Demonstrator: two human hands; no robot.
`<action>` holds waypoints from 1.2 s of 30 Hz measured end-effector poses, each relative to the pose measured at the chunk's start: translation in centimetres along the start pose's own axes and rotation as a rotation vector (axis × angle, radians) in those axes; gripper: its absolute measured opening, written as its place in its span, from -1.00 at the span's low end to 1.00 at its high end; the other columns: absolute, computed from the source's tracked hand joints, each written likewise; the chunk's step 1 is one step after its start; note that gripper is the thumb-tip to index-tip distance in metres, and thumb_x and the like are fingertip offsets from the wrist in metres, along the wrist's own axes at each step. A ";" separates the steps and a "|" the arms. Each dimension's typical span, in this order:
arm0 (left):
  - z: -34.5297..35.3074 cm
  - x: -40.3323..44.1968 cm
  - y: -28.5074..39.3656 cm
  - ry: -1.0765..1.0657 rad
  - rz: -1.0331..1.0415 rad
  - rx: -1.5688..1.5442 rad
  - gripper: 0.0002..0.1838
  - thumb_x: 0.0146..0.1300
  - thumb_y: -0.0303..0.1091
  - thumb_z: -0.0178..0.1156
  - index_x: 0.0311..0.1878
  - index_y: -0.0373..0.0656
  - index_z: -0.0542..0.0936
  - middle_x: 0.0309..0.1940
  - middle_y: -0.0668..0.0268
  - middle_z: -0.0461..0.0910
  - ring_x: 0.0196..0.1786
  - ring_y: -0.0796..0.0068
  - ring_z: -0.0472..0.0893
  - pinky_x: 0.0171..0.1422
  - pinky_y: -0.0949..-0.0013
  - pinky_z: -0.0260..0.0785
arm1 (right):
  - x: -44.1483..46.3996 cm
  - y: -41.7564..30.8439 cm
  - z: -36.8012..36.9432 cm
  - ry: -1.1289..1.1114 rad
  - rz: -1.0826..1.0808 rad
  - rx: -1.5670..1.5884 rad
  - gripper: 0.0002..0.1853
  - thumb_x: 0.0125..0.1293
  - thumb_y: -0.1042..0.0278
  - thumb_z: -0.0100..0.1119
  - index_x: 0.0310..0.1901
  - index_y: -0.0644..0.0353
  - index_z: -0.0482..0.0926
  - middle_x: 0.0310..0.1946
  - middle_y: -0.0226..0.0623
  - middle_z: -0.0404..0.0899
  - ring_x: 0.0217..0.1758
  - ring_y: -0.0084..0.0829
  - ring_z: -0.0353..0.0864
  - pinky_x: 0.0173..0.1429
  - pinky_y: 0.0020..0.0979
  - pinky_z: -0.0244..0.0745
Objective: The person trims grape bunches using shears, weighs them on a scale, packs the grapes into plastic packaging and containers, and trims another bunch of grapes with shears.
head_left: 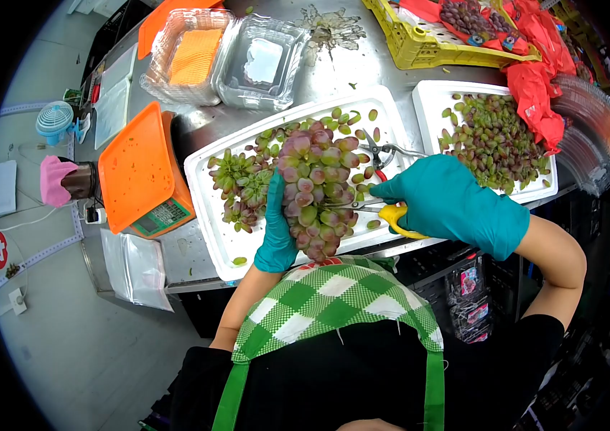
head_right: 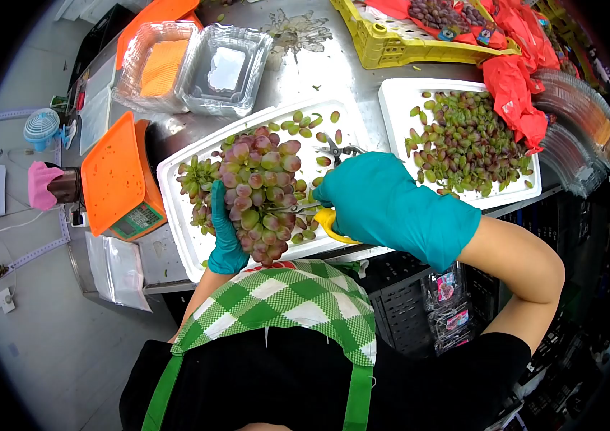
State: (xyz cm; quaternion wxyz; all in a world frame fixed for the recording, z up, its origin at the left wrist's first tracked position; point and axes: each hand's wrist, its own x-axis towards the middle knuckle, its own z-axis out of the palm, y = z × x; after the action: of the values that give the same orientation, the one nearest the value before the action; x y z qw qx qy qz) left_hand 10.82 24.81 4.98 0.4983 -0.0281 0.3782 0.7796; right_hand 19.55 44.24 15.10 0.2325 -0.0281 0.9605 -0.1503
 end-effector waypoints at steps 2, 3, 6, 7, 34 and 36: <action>0.5 -0.1 0.2 0.030 0.010 0.017 -0.29 0.16 0.23 -0.28 0.24 -0.09 0.08 0.15 0.16 0.22 0.15 0.24 0.32 0.19 0.17 0.24 | -0.1 -0.3 0.5 0.101 0.003 0.027 -0.78 0.01 0.17 0.12 -0.30 0.02 0.56 -0.61 -0.24 0.49 -0.53 -0.22 0.50 -0.46 -0.25 0.37; 0.7 -0.1 0.3 0.012 0.007 -0.013 -0.28 0.15 0.24 -0.28 0.23 -0.10 0.08 0.15 0.15 0.22 0.14 0.24 0.32 0.18 0.16 0.24 | -0.2 -0.4 0.7 0.152 0.005 0.039 -0.82 0.01 0.19 0.12 -0.39 0.07 0.57 -0.62 -0.25 0.49 -0.53 -0.22 0.50 -0.45 -0.24 0.37; 1.0 -0.1 0.4 -0.006 0.005 -0.049 -0.26 0.14 0.26 -0.28 0.23 -0.11 0.09 0.14 0.13 0.23 0.13 0.22 0.33 0.18 0.15 0.24 | -0.1 -0.3 1.4 0.226 -0.015 0.054 -0.83 0.00 0.21 0.13 -0.45 0.10 0.55 -0.64 -0.24 0.47 -0.55 -0.24 0.50 -0.47 -0.24 0.35; 1.1 -0.1 0.3 0.013 0.015 -0.026 -0.26 0.13 0.26 -0.28 0.23 -0.11 0.09 0.14 0.13 0.23 0.13 0.21 0.33 0.18 0.15 0.24 | -0.1 -0.4 1.5 0.209 0.001 0.033 -0.83 0.00 0.21 0.13 -0.46 0.12 0.54 -0.64 -0.24 0.47 -0.55 -0.24 0.50 -0.48 -0.24 0.35; 1.5 0.8 -1.5 0.135 0.107 0.030 -0.35 0.18 0.17 -0.20 0.21 -0.09 0.13 0.13 0.20 0.24 0.13 0.31 0.33 0.19 0.24 0.24 | 0.8 -2.8 3.7 0.269 -0.006 -0.701 -0.75 -0.15 0.45 0.07 -0.36 0.37 0.42 -0.72 -0.36 0.32 -0.64 -0.46 0.34 -0.61 -0.41 0.08; 1.4 0.8 -1.7 0.136 0.111 0.036 -0.34 0.18 0.17 -0.21 0.21 -0.09 0.12 0.14 0.20 0.24 0.13 0.31 0.33 0.20 0.24 0.23 | 1.0 -2.6 3.7 0.297 -0.042 -0.694 -0.73 -0.16 0.44 0.08 -0.35 0.38 0.42 -0.72 -0.36 0.32 -0.66 -0.47 0.33 -0.63 -0.41 0.07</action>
State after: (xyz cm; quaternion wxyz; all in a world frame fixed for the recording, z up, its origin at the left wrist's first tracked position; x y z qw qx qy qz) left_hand 12.21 26.62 4.66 0.4280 -0.0511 0.4263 0.7953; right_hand 20.32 40.63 12.30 0.0644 -0.1028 0.9767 0.1769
